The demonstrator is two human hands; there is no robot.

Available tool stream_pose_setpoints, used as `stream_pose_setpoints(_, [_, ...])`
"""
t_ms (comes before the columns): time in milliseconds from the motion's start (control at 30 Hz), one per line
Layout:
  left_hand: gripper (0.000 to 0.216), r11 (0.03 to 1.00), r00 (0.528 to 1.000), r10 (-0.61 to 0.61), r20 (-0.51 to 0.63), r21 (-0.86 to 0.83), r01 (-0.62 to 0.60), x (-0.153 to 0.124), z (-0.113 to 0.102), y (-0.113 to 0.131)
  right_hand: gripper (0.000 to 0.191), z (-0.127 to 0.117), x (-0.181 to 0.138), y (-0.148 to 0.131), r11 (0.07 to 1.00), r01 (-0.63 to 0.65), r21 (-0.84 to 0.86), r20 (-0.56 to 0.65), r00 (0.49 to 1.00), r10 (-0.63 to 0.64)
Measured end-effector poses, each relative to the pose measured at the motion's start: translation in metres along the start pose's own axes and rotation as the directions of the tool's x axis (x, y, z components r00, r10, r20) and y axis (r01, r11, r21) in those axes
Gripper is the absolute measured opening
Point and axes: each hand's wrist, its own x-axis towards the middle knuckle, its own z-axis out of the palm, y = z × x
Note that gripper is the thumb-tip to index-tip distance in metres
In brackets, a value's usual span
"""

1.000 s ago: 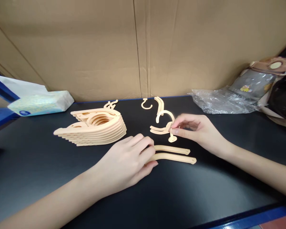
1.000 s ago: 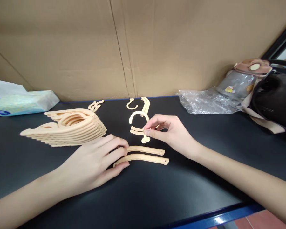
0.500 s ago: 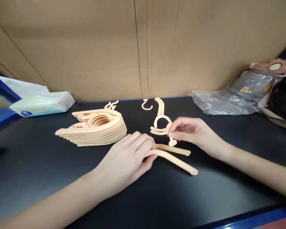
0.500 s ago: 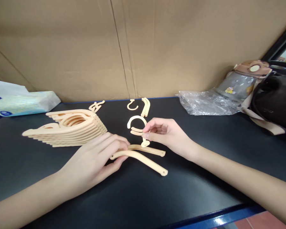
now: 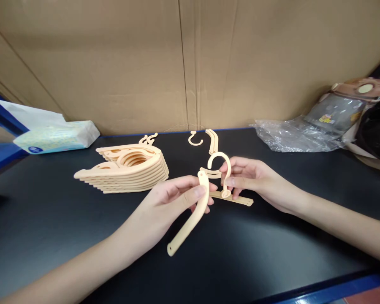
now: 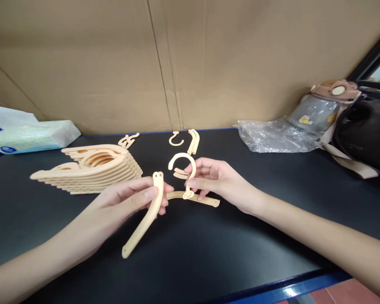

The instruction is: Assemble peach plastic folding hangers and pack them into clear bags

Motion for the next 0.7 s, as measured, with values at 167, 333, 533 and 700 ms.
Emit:
stream_pose_setpoints(167, [0.032,0.922,0.993,0.120,0.003,0.370,-0.113,-0.005,0.001,0.000,0.016,-0.001,0.000,0.001,1.000,-0.013,-0.007,0.016,1.000,0.013])
stream_pose_setpoints(333, [0.026,0.291,0.827,0.534,0.177,0.879,-0.377,-0.006,0.004,-0.009,0.015,-0.001,0.001,0.002,1.000,-0.012,-0.009,0.023,1.000,0.013])
stream_pose_setpoints(533, [0.029,0.197,0.786,0.579,0.214,0.899,-0.390,-0.003,0.001,-0.018,0.016,-0.002,0.002,0.002,0.998,-0.061,0.010,0.059,0.996,0.061])
stream_pose_setpoints(700, [0.031,0.250,0.831,0.516,0.209,0.891,-0.380,0.000,0.000,-0.024,0.016,-0.003,0.002,0.002,0.998,-0.065,0.013,0.071,0.995,0.064])
